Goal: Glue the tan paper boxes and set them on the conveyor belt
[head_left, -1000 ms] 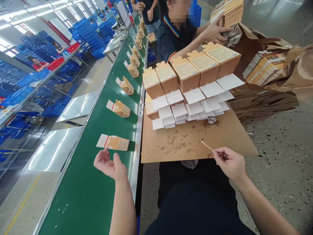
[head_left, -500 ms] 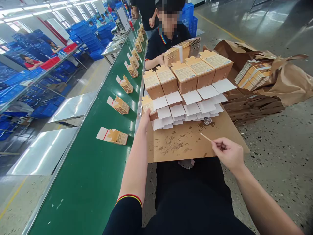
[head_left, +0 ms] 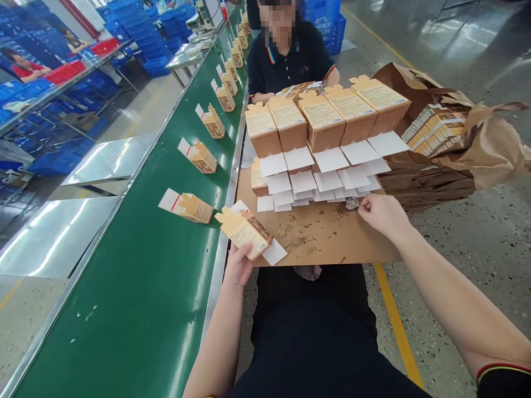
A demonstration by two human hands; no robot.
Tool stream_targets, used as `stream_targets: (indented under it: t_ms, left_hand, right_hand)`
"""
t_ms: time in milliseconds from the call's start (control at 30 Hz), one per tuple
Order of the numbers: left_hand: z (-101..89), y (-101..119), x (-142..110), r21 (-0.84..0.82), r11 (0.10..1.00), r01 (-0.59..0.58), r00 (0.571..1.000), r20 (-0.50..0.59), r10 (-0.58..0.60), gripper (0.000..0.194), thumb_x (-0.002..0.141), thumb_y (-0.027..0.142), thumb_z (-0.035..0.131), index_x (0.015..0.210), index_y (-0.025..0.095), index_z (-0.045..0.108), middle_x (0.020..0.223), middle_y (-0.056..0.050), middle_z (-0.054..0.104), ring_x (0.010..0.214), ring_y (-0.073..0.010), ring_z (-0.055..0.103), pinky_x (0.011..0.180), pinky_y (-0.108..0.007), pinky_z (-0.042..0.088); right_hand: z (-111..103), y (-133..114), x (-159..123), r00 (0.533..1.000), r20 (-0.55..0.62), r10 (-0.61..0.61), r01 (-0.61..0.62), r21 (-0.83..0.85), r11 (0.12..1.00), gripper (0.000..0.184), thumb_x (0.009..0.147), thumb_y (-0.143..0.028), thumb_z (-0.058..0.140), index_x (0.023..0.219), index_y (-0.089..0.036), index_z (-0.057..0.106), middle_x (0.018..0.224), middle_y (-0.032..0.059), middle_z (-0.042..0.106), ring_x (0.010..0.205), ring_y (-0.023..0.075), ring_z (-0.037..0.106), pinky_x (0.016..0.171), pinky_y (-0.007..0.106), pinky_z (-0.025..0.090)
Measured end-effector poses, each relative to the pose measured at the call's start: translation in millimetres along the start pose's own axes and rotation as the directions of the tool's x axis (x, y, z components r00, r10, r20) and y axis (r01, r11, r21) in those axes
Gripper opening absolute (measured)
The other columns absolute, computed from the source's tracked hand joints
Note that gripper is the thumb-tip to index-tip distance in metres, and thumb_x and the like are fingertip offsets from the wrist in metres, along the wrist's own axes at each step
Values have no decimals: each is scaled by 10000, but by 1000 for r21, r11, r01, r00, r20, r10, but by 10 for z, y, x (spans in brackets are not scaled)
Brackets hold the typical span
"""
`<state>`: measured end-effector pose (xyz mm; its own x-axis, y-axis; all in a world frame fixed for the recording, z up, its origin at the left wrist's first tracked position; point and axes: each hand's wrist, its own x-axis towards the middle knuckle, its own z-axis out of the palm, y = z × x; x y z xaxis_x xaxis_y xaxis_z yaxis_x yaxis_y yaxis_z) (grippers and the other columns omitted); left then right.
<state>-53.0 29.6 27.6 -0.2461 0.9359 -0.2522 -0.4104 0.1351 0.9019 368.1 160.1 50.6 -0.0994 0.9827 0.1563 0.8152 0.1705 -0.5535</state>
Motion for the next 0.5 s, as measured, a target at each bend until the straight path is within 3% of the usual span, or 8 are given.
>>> stream_targets:
  t_ms: [133,267,367,500]
  left_hand:
    - [53,-175,-17,54,999,-5,1000,-25,6,809,669,411,1065,1370,286,681,1475,-139,746,1385,-361,719,1155,-542,607]
    - [126,-203,56,105,994,2,998,-59,4,750,657,463,1082,1256,237,691,1367,-153,784,1315,-341,756,1174,-534,590]
    - [151,-224,90,134,991,20,996,-84,-8,747,646,478,1087,1223,229,683,1357,-156,785,1310,-340,759,1177,-536,585]
    - [141,-255,87,158,987,-3,998,-65,13,717,673,451,1077,1220,239,665,1352,-142,782,1297,-324,765,1169,-514,589]
  right_hand:
    - [-100,43,-6,999,-8,53,-53,-25,998,368,882,-316,819,596,-248,596,556,68,636,504,163,513,524,330,336]
    - [-152,-100,-325,993,-83,87,-85,22,996,222,905,-320,801,729,-227,702,665,82,714,592,202,624,572,322,471]
    - [109,-446,-733,1000,-7,17,-15,211,977,161,973,-342,706,884,-228,776,763,66,768,642,219,700,605,338,577]
    - [750,-985,-1245,982,66,-179,136,419,898,180,1005,-242,632,858,-240,736,739,28,748,616,178,690,599,293,569]
